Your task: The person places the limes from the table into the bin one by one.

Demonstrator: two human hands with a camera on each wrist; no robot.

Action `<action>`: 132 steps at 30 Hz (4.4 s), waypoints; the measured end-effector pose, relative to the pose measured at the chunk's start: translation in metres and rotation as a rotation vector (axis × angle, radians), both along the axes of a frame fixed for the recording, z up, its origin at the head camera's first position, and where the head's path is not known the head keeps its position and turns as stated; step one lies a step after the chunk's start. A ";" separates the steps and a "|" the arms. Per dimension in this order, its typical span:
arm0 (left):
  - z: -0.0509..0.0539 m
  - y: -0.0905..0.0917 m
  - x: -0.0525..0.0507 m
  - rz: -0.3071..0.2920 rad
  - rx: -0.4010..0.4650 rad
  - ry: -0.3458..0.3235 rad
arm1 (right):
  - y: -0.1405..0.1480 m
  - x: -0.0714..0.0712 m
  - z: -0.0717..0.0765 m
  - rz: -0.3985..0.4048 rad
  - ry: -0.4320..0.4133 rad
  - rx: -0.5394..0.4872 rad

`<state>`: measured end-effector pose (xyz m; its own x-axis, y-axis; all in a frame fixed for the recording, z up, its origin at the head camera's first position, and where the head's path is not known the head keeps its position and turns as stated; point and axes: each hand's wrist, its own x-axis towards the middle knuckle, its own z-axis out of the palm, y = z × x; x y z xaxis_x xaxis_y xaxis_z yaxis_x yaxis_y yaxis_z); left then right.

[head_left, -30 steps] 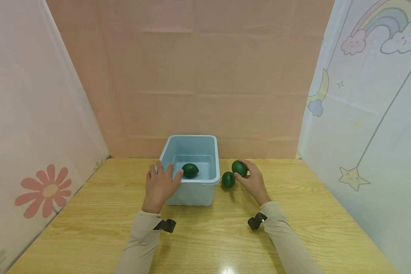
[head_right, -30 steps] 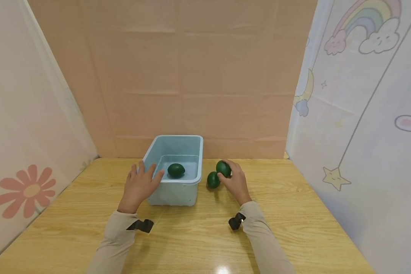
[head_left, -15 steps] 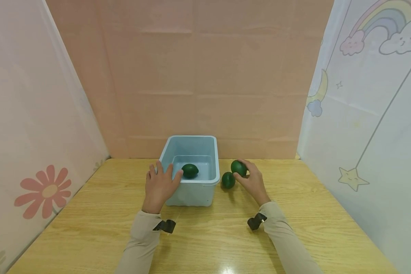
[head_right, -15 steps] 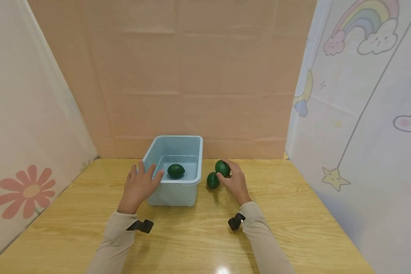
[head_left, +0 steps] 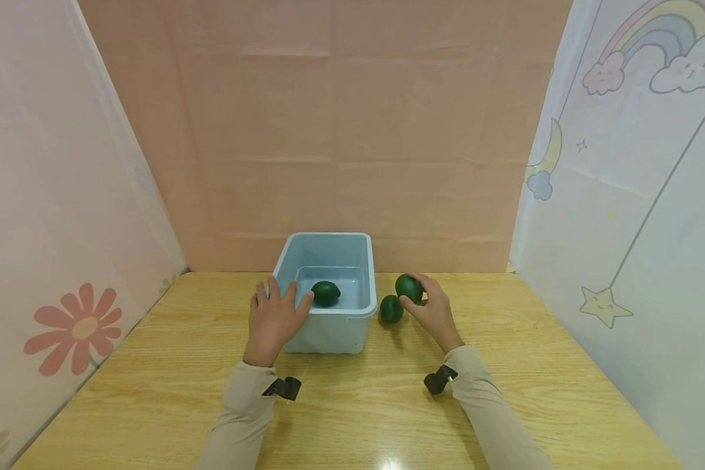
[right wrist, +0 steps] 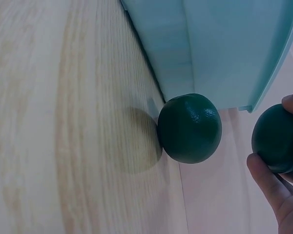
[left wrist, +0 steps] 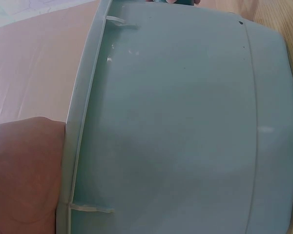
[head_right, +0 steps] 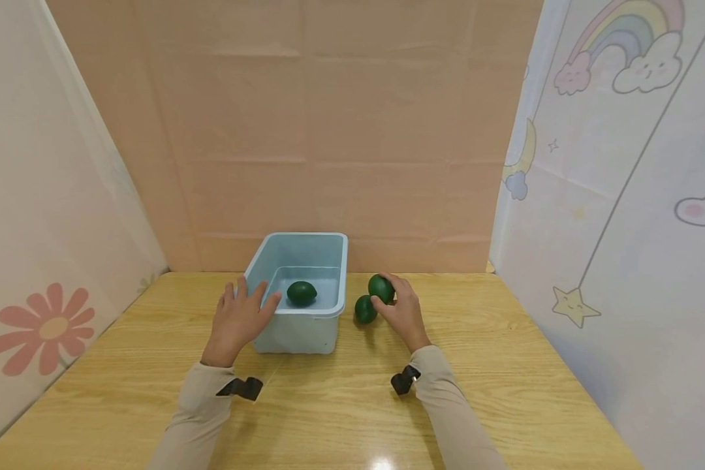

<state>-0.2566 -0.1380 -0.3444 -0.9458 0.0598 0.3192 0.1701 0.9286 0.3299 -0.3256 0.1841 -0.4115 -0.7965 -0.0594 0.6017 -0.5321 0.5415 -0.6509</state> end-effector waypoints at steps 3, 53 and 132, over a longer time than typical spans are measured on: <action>0.000 0.000 0.000 0.000 0.001 0.000 | 0.000 0.000 0.000 -0.001 0.003 0.000; 0.001 0.000 0.000 0.000 -0.011 -0.009 | -0.001 0.000 0.001 0.019 0.050 0.010; 0.001 -0.002 -0.001 -0.010 0.005 -0.043 | -0.005 0.002 0.004 0.028 0.045 0.011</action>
<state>-0.2579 -0.1396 -0.3439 -0.9580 0.0679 0.2787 0.1649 0.9254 0.3412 -0.3234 0.1788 -0.4076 -0.7666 -0.0881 0.6360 -0.5756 0.5333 -0.6199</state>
